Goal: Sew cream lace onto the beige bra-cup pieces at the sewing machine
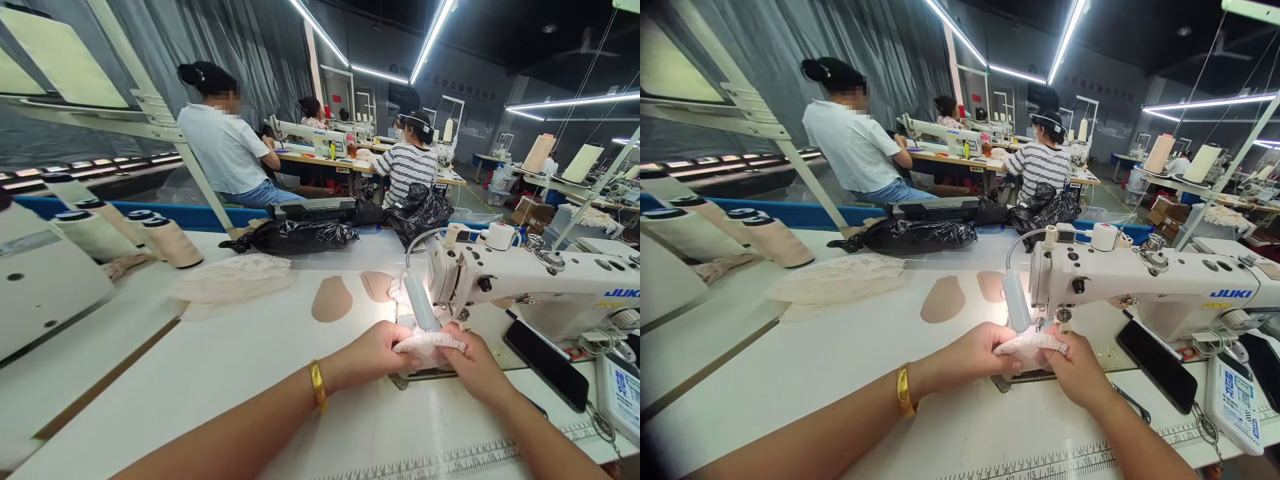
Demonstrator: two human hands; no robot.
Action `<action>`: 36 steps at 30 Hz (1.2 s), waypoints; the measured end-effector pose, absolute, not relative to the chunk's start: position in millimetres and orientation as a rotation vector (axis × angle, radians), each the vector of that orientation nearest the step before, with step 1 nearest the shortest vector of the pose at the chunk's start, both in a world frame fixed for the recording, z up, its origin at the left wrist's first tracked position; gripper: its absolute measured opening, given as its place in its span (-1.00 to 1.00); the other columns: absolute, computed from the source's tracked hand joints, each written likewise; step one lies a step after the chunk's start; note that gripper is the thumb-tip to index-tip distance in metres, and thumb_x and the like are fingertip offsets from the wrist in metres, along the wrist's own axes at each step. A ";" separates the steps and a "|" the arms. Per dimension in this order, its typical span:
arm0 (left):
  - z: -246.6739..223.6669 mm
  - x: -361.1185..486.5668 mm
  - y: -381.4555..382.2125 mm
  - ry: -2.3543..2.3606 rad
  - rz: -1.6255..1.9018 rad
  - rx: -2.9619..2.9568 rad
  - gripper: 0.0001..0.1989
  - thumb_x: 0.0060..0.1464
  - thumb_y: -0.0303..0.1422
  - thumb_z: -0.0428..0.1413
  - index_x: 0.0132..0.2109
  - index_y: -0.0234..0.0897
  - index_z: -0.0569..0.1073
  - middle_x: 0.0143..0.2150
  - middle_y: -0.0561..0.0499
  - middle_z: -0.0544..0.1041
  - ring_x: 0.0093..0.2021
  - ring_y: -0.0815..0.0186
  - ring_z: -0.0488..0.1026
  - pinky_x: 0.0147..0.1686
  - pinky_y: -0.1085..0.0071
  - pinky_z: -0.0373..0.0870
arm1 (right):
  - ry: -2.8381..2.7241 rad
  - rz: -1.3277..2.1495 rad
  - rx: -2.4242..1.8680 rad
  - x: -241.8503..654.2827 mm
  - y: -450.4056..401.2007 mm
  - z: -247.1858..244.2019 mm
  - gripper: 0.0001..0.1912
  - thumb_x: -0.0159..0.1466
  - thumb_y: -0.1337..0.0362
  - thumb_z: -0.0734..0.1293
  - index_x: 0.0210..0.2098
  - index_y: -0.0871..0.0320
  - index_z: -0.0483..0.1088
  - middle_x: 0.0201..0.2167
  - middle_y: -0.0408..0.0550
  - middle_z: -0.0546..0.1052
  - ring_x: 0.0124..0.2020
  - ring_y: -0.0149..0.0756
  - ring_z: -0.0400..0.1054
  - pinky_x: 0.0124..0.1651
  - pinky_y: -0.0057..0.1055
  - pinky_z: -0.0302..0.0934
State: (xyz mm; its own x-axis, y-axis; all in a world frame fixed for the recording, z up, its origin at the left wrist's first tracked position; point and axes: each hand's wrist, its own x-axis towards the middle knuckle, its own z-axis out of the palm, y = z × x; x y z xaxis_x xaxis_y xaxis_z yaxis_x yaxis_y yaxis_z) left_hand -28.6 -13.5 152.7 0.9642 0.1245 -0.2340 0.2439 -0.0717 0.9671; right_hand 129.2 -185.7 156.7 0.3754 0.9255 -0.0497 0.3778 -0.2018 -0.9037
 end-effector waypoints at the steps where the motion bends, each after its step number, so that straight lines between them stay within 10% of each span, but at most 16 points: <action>1: 152.4 -29.4 -14.6 0.234 -0.082 1.696 -0.68 0.02 -0.11 0.26 -0.38 -0.30 0.45 -0.46 0.08 0.39 -0.42 0.34 0.34 -0.42 0.44 0.21 | -1.258 0.810 -1.757 131.4 -189.0 162.5 -0.61 0.38 -0.09 0.30 -0.32 0.10 0.44 -0.43 -0.16 0.44 -0.35 -0.27 0.30 -0.25 -0.37 0.18; 6: 142.8 -37.0 -25.5 -0.226 0.288 2.241 -0.82 0.16 -0.49 0.14 -0.43 -0.27 0.45 -0.28 0.07 0.60 -0.26 0.31 0.52 -0.16 0.33 0.24 | -1.807 0.947 -1.562 148.8 -203.6 192.9 -0.47 0.40 -0.26 0.27 -0.07 0.03 0.59 -0.17 -0.06 0.62 -0.09 -0.17 0.46 -0.01 -0.29 0.29; 11: 138.1 -43.4 -30.3 -0.352 0.429 2.483 -0.77 0.03 -0.68 0.09 -0.41 -0.26 0.40 -0.14 0.14 0.64 -0.26 0.35 0.51 0.01 0.19 0.14 | -1.838 0.593 -1.632 150.9 -202.4 185.8 -0.70 0.53 0.06 0.24 -0.01 0.02 0.56 -0.06 -0.06 0.65 -0.03 -0.20 0.48 0.08 -0.24 0.30; 36: 151.8 -35.7 -19.0 -0.368 0.411 2.725 -0.75 -0.18 -0.72 0.08 -0.47 -0.27 0.33 -0.33 0.18 0.52 -0.44 0.39 0.31 -0.10 0.21 0.18 | -2.086 0.272 -1.869 141.0 -201.4 164.4 -0.78 0.51 0.31 0.24 -0.10 0.05 0.54 -0.11 -0.06 0.62 -0.12 -0.18 0.45 0.01 -0.21 0.28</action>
